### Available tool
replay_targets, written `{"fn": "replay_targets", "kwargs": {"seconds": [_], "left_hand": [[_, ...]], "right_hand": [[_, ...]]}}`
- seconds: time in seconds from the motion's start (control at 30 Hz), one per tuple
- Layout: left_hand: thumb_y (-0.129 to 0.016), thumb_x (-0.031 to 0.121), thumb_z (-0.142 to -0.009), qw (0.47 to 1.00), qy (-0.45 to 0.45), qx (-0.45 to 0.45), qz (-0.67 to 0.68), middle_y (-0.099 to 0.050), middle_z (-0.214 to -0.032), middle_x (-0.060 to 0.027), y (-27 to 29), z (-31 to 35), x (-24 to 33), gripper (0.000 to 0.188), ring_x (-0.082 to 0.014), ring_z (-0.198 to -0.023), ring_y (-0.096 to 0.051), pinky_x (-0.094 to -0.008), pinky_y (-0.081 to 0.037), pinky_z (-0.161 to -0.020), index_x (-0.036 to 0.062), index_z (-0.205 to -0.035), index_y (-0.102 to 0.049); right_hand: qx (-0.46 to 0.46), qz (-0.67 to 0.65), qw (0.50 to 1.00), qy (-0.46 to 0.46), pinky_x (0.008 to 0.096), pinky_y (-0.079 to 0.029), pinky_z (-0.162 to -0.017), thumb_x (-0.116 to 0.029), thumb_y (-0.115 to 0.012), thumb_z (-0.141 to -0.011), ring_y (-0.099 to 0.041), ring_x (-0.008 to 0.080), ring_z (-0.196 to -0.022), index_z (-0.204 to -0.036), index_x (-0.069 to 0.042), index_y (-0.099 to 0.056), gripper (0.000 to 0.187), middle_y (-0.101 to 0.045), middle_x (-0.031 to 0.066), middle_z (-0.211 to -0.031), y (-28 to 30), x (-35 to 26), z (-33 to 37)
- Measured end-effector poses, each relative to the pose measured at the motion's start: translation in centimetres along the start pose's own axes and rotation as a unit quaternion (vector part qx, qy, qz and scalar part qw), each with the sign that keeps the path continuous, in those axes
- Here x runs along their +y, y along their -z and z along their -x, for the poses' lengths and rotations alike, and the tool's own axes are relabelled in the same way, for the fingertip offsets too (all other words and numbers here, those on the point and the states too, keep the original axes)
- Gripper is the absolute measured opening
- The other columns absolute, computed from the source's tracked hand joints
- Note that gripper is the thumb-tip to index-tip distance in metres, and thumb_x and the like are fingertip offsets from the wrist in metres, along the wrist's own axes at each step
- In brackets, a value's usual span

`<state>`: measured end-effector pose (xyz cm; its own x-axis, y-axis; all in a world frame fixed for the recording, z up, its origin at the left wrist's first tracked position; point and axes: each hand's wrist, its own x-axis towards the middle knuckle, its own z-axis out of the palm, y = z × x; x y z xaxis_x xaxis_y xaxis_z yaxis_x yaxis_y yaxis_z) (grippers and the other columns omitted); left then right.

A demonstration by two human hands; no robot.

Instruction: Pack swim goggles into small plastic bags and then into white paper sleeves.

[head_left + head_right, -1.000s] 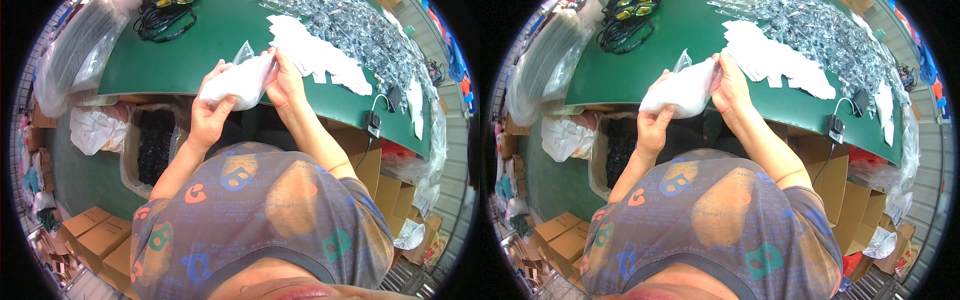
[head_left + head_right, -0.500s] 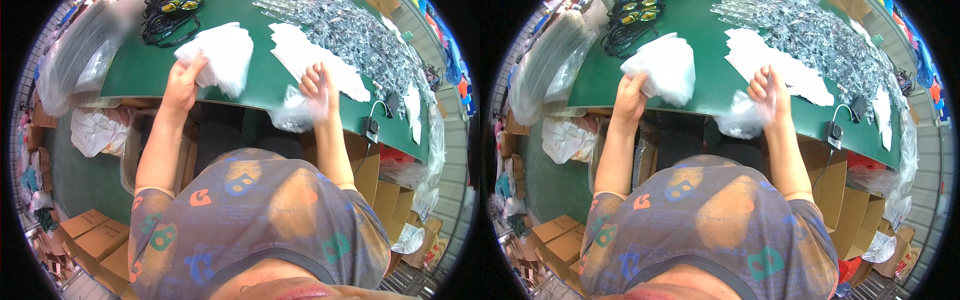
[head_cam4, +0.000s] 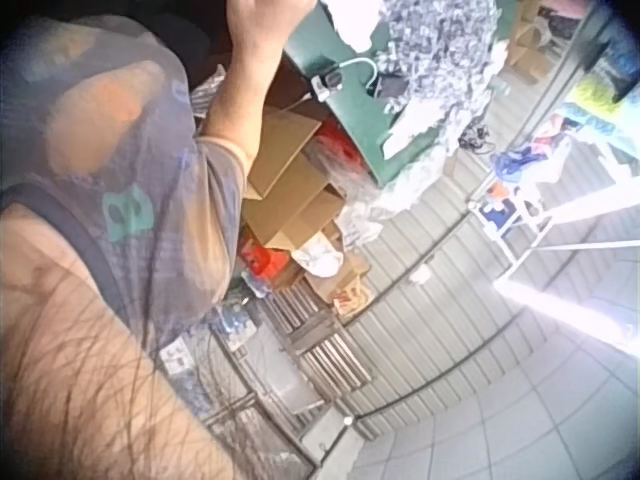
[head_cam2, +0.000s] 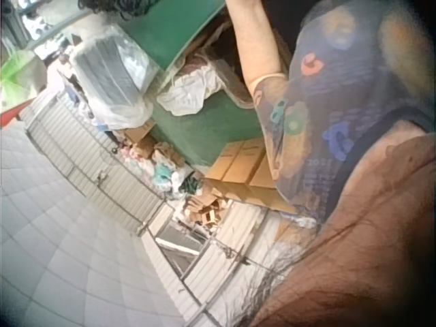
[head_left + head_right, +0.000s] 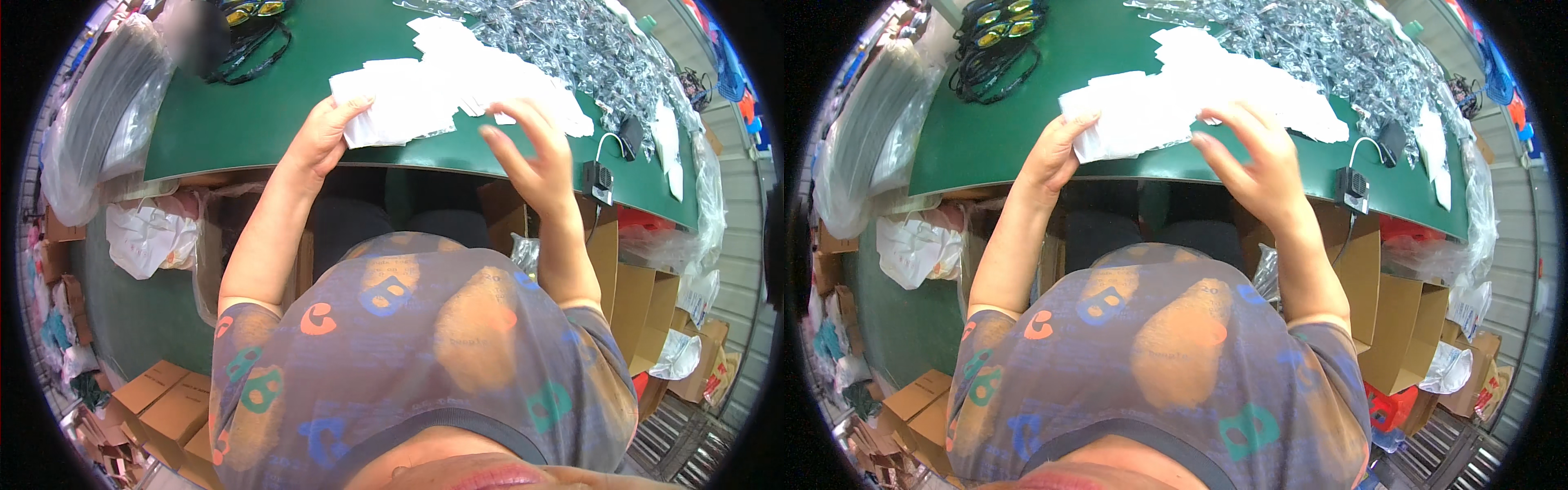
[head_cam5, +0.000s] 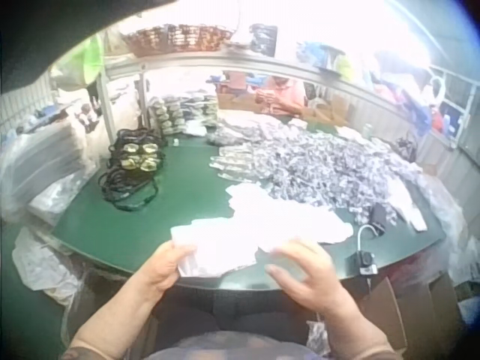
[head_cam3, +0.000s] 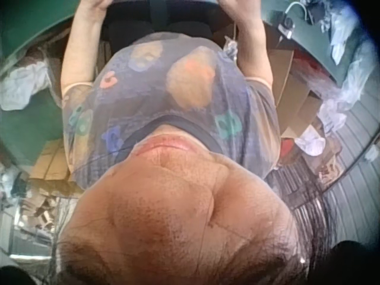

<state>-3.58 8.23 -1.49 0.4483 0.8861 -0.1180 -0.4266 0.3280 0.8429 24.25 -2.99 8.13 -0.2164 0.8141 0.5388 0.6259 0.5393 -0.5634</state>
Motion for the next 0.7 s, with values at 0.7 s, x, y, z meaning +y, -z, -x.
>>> {"fn": "replay_targets", "kwargs": {"seconds": [0.7], "left_hand": [[-0.076, 0.021, -0.092, 0.986, 0.050, 0.053, -0.149, -0.073, -0.114, -0.0088, 8.0, 2.2, 3.4, 0.042, -0.0168, -0.103, -0.070, -0.0327, -0.055, -0.094, -0.0010, -0.126, -0.065]], "right_hand": [[-0.131, -0.165, 0.975, 0.065, 0.0375, -0.044, -0.109, -0.012, -0.071, -0.092, -0.057, 0.0251, -0.130, -0.103, -0.009, -0.067, 0.012, -0.066, 0.0077, -0.131, -16.4, 6.5, -9.4]]}}
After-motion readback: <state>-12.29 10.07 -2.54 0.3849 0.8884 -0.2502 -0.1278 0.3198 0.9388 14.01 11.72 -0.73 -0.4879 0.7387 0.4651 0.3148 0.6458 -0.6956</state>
